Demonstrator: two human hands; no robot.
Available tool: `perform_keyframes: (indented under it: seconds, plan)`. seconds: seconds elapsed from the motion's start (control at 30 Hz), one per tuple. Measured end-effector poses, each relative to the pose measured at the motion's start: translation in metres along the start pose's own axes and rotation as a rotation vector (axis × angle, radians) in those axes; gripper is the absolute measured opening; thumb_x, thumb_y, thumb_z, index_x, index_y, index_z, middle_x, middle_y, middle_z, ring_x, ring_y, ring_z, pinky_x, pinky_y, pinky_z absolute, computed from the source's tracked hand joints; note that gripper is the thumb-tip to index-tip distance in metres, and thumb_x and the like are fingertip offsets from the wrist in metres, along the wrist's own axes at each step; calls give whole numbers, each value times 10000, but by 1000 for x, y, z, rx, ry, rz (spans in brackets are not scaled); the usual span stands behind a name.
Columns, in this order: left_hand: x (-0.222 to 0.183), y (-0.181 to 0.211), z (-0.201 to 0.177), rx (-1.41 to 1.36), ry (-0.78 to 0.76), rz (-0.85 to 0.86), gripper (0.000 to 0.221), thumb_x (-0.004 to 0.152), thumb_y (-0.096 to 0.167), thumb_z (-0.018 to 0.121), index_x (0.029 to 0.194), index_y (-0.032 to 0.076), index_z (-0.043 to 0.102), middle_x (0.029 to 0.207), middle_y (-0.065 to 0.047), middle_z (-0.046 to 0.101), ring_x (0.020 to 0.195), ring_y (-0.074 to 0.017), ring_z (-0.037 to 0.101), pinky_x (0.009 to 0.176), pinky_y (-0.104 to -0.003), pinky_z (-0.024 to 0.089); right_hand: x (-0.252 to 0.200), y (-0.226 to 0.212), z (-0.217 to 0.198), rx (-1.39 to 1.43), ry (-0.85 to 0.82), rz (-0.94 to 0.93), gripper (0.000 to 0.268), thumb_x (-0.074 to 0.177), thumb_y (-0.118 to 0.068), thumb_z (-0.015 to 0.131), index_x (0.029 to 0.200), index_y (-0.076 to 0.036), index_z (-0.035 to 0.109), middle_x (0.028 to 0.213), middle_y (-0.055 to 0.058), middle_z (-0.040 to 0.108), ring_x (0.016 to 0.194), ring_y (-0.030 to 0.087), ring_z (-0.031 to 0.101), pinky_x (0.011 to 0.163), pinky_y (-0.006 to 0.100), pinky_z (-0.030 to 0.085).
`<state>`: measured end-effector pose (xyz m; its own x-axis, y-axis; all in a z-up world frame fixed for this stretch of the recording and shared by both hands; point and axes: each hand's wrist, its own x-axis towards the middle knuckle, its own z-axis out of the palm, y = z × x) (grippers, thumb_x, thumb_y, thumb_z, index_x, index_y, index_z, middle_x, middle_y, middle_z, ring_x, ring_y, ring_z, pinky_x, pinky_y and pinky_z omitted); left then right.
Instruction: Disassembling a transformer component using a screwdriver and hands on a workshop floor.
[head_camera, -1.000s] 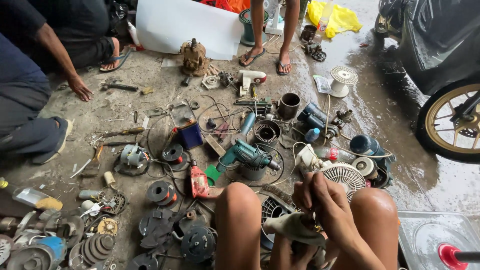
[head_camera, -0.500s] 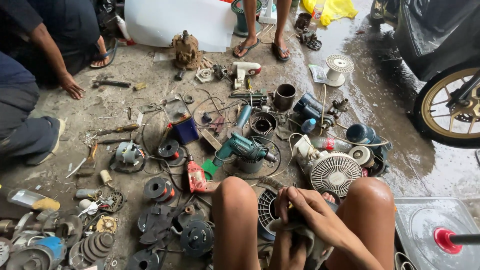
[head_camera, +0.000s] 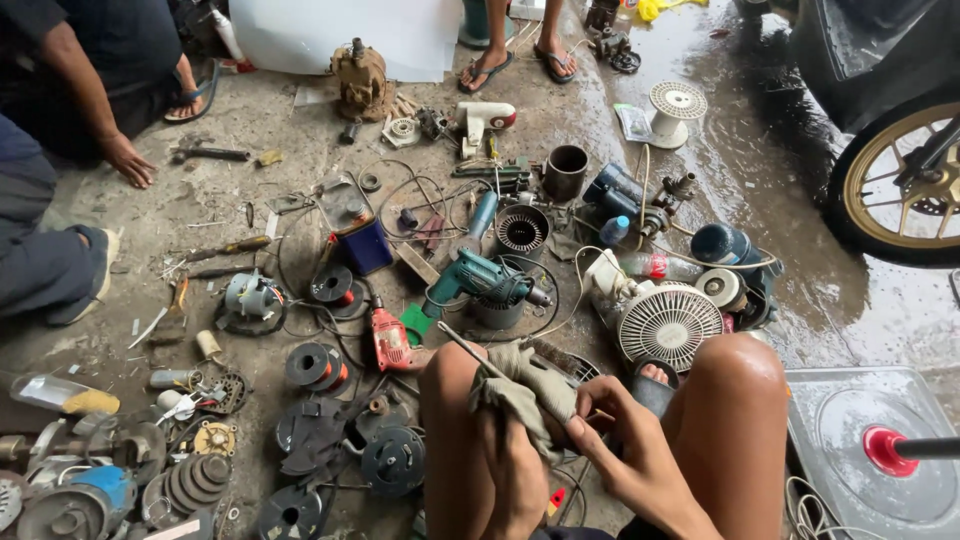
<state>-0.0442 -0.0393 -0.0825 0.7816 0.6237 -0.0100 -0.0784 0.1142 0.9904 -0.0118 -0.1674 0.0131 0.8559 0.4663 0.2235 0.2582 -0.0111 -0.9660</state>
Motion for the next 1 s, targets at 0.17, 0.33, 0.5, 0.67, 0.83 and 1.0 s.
perform_keyframes:
  seconds: [0.17,0.33,0.5,0.67,0.83,1.0]
  plan:
    - [-2,22,5,-52,-32,27,423,966,247,385,1230,31,635,1165,-176,693,967,-311,638,917,-398,490,-2,-2,-6,-331,-87,-13,445,860,-210,745,1236,-26,593,693,28,775,527,120,609,501,270,515]
    - [4,8,1,57,32,181,416,997,216,386,1279,-2,601,1241,-191,645,1041,-308,615,960,-384,454,-19,29,-8,-639,-114,-130,546,928,-336,667,1336,1,532,1131,-1,846,761,196,760,802,333,479]
    - [11,140,-10,6,86,457,338,916,241,418,1066,9,612,1017,-137,662,873,-237,596,827,-359,489,-15,-8,-3,-715,-222,-130,393,974,-314,531,1333,-207,653,895,-8,704,633,214,618,657,336,376]
    - [12,118,-19,191,88,561,303,848,45,545,1129,1,648,1159,-152,625,977,-266,617,900,-363,522,-23,-18,-9,-176,-270,301,485,983,-320,513,1373,-97,698,1320,-30,792,1107,87,717,974,239,510]
    - [22,123,-15,-864,-305,60,219,976,149,371,985,24,551,782,-126,579,665,-198,544,585,-317,454,-46,31,-26,-303,-180,494,496,940,-383,581,1361,-164,726,1127,4,816,918,104,701,814,231,540]
    - [67,119,-62,-728,63,207,281,1033,210,403,1209,57,559,877,-62,607,684,-153,637,558,-313,591,-59,46,-48,-635,-135,468,554,860,-585,639,1296,-255,727,1054,22,832,949,114,811,809,246,629]
